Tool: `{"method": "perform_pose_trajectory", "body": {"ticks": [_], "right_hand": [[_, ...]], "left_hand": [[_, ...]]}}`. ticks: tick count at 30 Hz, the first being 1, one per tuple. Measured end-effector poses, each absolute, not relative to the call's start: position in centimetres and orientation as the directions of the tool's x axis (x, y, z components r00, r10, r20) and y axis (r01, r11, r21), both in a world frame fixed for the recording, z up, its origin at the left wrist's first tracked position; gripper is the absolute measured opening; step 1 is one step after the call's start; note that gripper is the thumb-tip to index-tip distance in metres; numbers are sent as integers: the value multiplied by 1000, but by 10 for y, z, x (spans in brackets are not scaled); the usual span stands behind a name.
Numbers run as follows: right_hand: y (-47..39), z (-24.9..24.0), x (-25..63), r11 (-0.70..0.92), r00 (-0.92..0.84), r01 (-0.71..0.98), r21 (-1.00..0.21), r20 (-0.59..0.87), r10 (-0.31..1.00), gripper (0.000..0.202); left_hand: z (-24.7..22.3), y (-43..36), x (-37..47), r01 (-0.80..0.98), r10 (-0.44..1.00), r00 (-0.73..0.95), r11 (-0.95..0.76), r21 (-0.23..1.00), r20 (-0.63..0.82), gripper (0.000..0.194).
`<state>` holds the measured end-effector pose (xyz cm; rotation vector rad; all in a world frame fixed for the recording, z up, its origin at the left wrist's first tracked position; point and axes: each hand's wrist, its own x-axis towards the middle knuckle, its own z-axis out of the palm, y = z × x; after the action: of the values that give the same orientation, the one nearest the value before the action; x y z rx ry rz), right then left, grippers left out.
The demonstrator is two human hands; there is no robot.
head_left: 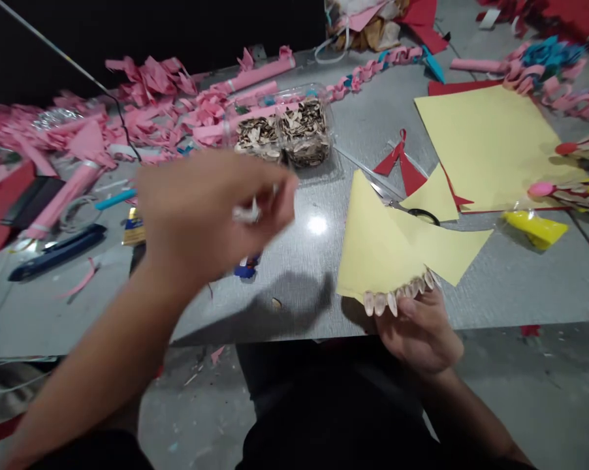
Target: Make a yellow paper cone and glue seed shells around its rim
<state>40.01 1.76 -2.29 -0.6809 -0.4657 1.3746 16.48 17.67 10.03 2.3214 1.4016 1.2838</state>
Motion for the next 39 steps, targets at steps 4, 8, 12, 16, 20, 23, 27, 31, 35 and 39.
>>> {"method": "perform_pose_trajectory", "body": {"ticks": [4, 8, 12, 16, 20, 23, 27, 31, 35, 39], "right_hand": [[19, -28, 399, 72, 153, -733, -676, -61, 986, 38], [20, -29, 397, 124, 208, -726, -676, -45, 977, 42], [21, -31, 395, 140, 208, -732, -666, -23, 978, 41], [21, -32, 395, 123, 189, -745, -655, -31, 981, 40], [21, -31, 395, 105, 177, -753, -650, -45, 983, 42], [21, -28, 395, 101, 196, -747, -658, -73, 978, 45], [22, -21, 393, 101, 229, -743, -662, -110, 967, 42], [22, -18, 393, 99, 240, -728, -679, -116, 964, 41], [22, -17, 394, 86, 243, -709, -700, -128, 961, 39], [24, -15, 395, 103, 260, -717, -689, -128, 957, 40]], "left_hand": [[105, 311, 180, 800, 876, 346, -463, 382, 337, 14], [93, 399, 199, 851, 959, 279, -269, 451, 47, 40], [76, 441, 205, 873, 989, 110, -51, 486, -94, 58], [61, 461, 209, 775, 998, 28, 18, 631, -62, 68], [55, 461, 217, 775, 998, 59, -37, 631, -14, 70], [61, 440, 220, 829, 974, 209, -222, 513, 83, 59], [81, 400, 216, 872, 899, 410, -435, 222, 153, 44], [101, 376, 209, 896, 904, 395, -418, 148, 162, 31], [109, 370, 204, 922, 921, 351, -372, 112, 167, 23], [115, 369, 209, 945, 943, 302, -315, 87, 137, 11]]}}
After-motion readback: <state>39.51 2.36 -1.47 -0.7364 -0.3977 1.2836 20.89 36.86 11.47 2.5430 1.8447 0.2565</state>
